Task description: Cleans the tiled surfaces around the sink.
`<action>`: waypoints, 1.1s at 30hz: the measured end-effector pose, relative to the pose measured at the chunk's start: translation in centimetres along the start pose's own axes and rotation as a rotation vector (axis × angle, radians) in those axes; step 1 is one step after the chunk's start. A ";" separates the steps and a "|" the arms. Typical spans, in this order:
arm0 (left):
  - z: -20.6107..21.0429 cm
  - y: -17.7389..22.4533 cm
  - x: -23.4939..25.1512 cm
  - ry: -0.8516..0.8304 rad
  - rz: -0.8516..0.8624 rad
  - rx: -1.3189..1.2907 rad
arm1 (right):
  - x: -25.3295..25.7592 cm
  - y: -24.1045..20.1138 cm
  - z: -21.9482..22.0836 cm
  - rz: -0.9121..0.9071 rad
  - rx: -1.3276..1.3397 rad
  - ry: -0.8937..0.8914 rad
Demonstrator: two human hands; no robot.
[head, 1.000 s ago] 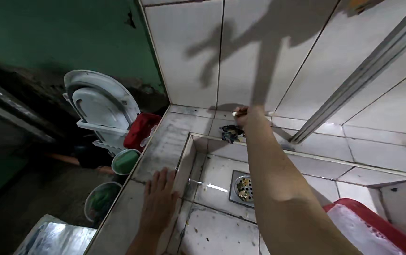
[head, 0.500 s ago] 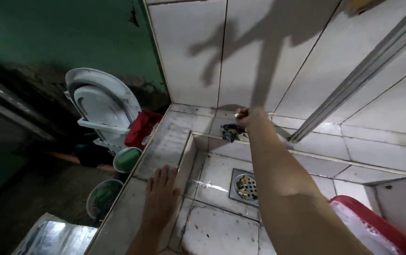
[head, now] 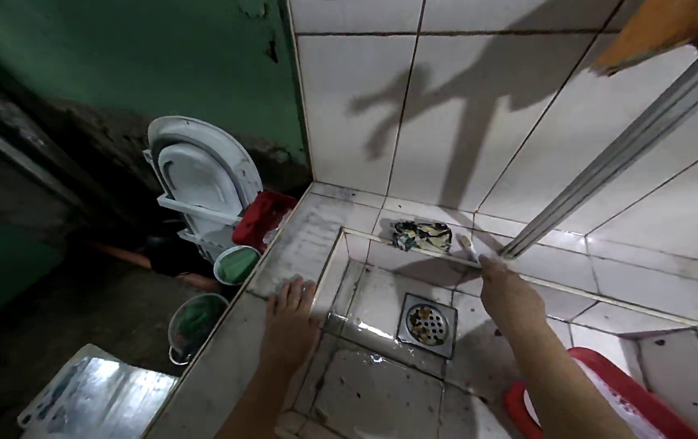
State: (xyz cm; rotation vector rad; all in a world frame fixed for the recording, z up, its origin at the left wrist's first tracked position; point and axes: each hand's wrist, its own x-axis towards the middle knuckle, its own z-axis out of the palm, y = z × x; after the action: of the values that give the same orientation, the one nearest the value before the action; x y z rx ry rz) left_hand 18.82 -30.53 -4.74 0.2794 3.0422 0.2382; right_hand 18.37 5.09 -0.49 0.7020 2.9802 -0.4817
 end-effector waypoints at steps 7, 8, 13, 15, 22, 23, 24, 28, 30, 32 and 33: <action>0.0 -0.2 0.0 0.029 0.031 -0.017 | 4.1 -12.7 1.7 -0.117 0.129 -0.224; 0.0 -0.2 0.0 0.029 0.034 -0.016 | 4.7 -14.3 2.2 -0.133 0.118 -0.251; 0.3 -0.5 -0.2 0.063 0.056 -0.016 | 2.4 -10.9 1.0 -0.169 0.027 -0.278; 0.1 -0.3 -0.2 0.058 0.056 -0.022 | -0.2 -4.5 -0.1 -0.129 -0.005 -0.195; 0.1 -0.4 0.2 0.050 0.052 -0.007 | -1.9 -1.5 -1.0 0.008 -0.059 -0.168; 0.1 -0.4 0.2 0.051 0.051 -0.004 | -1.5 -2.3 -0.7 0.017 -0.073 -0.194; 0.2 -0.5 0.1 0.052 0.051 0.003 | -1.4 -2.5 -0.6 0.026 -0.088 -0.209; 0.5 -0.6 0.2 0.052 0.054 0.014 | -0.3 -1.0 -0.5 0.047 -0.092 -0.170; 0.4 -0.6 0.2 0.061 0.067 0.016 | 1.7 -1.0 -0.8 0.060 -0.057 -0.143; 0.4 -0.6 0.2 0.079 0.078 0.001 | 4.2 -1.5 -0.8 0.033 -0.027 -0.129; 0.5 -0.6 0.1 0.097 0.088 -0.009 | 5.2 -1.8 -0.6 0.031 0.013 -0.111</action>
State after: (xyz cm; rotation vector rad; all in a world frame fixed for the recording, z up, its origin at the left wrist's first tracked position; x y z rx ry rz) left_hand 18.64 -31.05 -5.30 0.4135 3.1268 0.2787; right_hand 12.95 5.95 0.08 0.6975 2.8613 -0.5211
